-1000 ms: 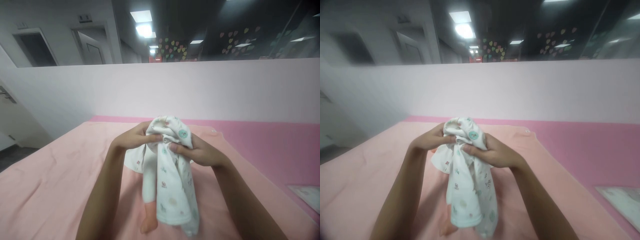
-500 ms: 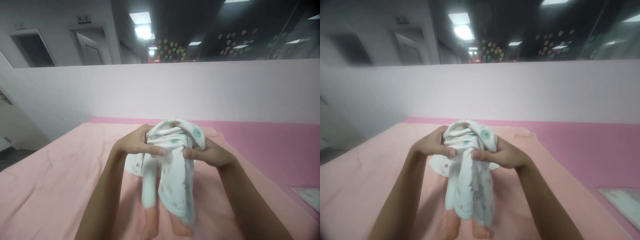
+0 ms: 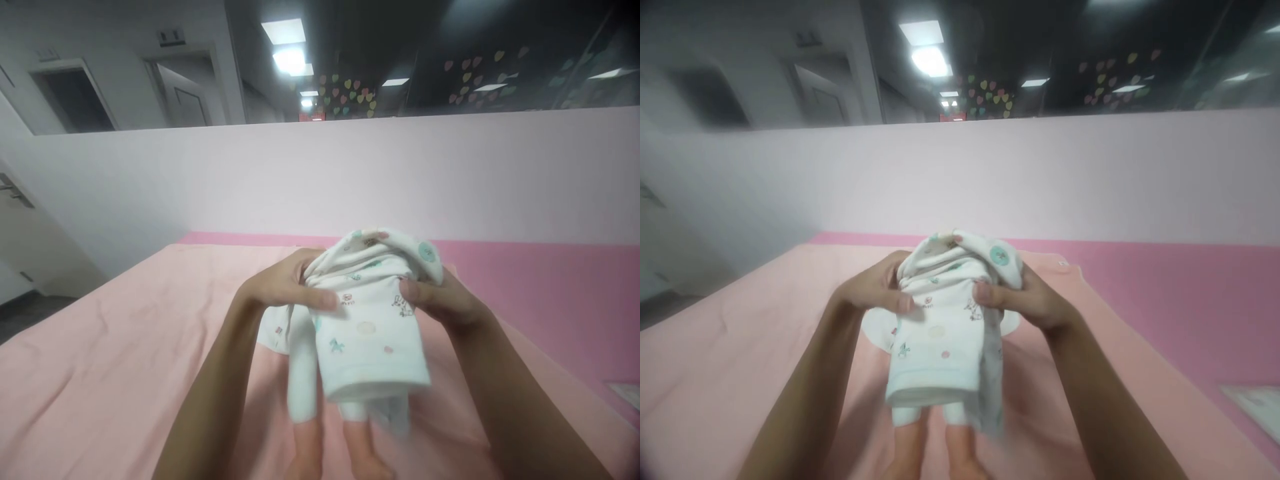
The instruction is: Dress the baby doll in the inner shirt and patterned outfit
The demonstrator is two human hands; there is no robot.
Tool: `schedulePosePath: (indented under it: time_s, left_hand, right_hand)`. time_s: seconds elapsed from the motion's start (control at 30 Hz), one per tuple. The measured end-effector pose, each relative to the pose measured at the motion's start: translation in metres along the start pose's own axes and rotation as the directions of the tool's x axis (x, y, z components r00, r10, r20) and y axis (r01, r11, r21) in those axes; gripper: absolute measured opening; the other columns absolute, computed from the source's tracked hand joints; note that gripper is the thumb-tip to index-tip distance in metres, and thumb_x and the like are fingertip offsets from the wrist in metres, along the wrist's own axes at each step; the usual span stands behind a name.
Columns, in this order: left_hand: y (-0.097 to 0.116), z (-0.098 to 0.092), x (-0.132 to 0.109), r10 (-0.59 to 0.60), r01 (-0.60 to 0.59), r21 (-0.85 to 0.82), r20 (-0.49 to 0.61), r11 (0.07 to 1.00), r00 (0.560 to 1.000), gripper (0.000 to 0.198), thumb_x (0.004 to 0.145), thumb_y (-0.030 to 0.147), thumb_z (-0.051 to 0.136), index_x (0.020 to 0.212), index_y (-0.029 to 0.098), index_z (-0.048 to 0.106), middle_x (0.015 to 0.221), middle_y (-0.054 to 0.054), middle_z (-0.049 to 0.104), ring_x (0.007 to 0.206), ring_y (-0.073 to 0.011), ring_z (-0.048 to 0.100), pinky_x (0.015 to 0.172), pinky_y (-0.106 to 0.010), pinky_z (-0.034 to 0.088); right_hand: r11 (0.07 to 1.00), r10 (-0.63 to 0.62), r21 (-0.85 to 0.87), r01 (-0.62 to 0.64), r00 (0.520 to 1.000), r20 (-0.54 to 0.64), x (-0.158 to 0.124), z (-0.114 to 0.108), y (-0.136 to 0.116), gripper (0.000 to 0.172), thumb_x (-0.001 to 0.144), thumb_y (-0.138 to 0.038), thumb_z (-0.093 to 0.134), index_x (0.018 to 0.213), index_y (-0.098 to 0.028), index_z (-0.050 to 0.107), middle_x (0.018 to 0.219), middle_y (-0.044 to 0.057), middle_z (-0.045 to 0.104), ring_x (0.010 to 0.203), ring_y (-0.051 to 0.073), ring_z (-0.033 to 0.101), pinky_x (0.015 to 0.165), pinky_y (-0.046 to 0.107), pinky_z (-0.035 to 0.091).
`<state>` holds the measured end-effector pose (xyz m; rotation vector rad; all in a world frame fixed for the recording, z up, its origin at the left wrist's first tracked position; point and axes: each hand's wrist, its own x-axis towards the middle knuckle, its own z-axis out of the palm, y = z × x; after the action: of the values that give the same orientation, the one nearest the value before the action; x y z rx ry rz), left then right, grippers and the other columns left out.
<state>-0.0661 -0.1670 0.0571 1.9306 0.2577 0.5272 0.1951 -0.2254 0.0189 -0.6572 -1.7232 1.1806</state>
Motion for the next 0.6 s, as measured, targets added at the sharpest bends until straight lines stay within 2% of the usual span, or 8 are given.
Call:
schedulePosePath:
  time_s: [0.07,0.13,0.2,0.3,0.37,0.4,0.47,0.6]
  left_hand:
    - [0.001,-0.002,-0.001,-0.046,0.042,0.064,0.063,0.997,0.997,0.033,0.074,0.041,0.090,0.090,0.015,0.076,0.085,-0.006,0.074,0.080,-0.0232,0.071,0.066,-0.029,0.058]
    - [-0.001,-0.003,0.000,-0.055,0.050,0.097,0.059,0.994,0.997,0.027,0.080,0.040,0.086,0.090,0.017,0.076,0.087,-0.006,0.074,0.083,-0.0219,0.071,0.070,-0.029,0.058]
    - [-0.005,-0.005,0.001,-0.001,0.000,0.055,0.012,0.998,1.000,0.026,0.088,0.041,0.080,0.101,0.018,0.077,0.095,-0.006,0.076,0.091,-0.0218,0.071,0.078,-0.030,0.059]
    - [-0.011,-0.004,0.004,0.092,-0.094,-0.034,-0.071,0.995,0.993,0.033,0.093,0.042,0.076,0.117,0.019,0.076,0.106,-0.009,0.076,0.100,-0.0231,0.071,0.087,-0.033,0.057]
    - [-0.013,0.000,0.007,0.102,-0.106,-0.054,-0.087,0.993,0.991,0.035,0.094,0.043,0.074,0.120,0.020,0.075,0.110,-0.010,0.076,0.103,-0.0237,0.070,0.087,-0.033,0.057]
    - [-0.013,0.002,0.009,0.091,-0.096,-0.058,-0.083,0.994,0.992,0.035,0.095,0.044,0.073,0.121,0.020,0.075,0.110,-0.010,0.076,0.103,-0.0236,0.070,0.087,-0.032,0.056]
    - [-0.014,0.007,0.012,0.054,-0.058,-0.064,-0.075,0.996,0.996,0.036,0.095,0.047,0.072,0.119,0.020,0.075,0.106,-0.009,0.076,0.100,-0.0229,0.071,0.083,-0.031,0.056]
    - [-0.018,0.012,0.013,0.001,-0.006,-0.066,-0.077,0.998,0.997,0.048,0.082,0.059,0.082,0.103,0.016,0.077,0.095,-0.008,0.075,0.086,-0.0226,0.070,0.074,-0.030,0.056]
  right_hand:
    - [1.000,0.021,0.023,-0.020,1.000,-0.016,-0.001,-0.003,0.002,0.070,0.088,-0.056,0.079,0.147,-0.024,0.058,0.111,0.010,0.075,0.107,0.031,0.072,0.083,0.038,0.063]
    - [0.998,0.062,0.023,-0.062,0.998,0.015,0.000,-0.003,0.001,0.066,0.091,-0.056,0.076,0.145,-0.022,0.059,0.106,0.010,0.075,0.100,0.029,0.073,0.076,0.033,0.062]
    - [0.995,0.100,0.000,-0.101,0.985,0.143,0.003,-0.003,-0.002,0.064,0.091,-0.052,0.077,0.144,-0.020,0.060,0.105,0.009,0.074,0.098,0.026,0.072,0.076,0.031,0.061]
    - [0.993,0.114,-0.020,-0.117,0.887,0.447,0.007,-0.003,-0.005,0.074,0.083,-0.047,0.087,0.145,-0.020,0.058,0.113,0.008,0.073,0.106,0.027,0.071,0.082,0.031,0.062]
    - [0.992,0.120,-0.032,-0.123,0.832,0.542,0.008,-0.004,-0.006,0.076,0.080,-0.043,0.090,0.145,-0.020,0.058,0.117,0.009,0.072,0.111,0.028,0.070,0.084,0.031,0.062]
    - [0.992,0.126,-0.040,-0.124,0.830,0.543,0.007,-0.005,-0.005,0.074,0.081,-0.042,0.089,0.145,-0.020,0.059,0.118,0.009,0.072,0.112,0.028,0.070,0.084,0.031,0.061]
    - [0.995,0.101,-0.033,-0.097,0.869,0.484,0.005,-0.008,-0.002,0.071,0.083,-0.042,0.087,0.145,-0.021,0.059,0.120,0.010,0.072,0.113,0.028,0.070,0.087,0.033,0.061]
    - [1.000,-0.029,0.008,0.028,0.976,0.218,0.002,-0.017,0.005,0.074,0.081,-0.055,0.086,0.143,-0.023,0.061,0.122,0.012,0.073,0.118,0.032,0.069,0.093,0.040,0.060]
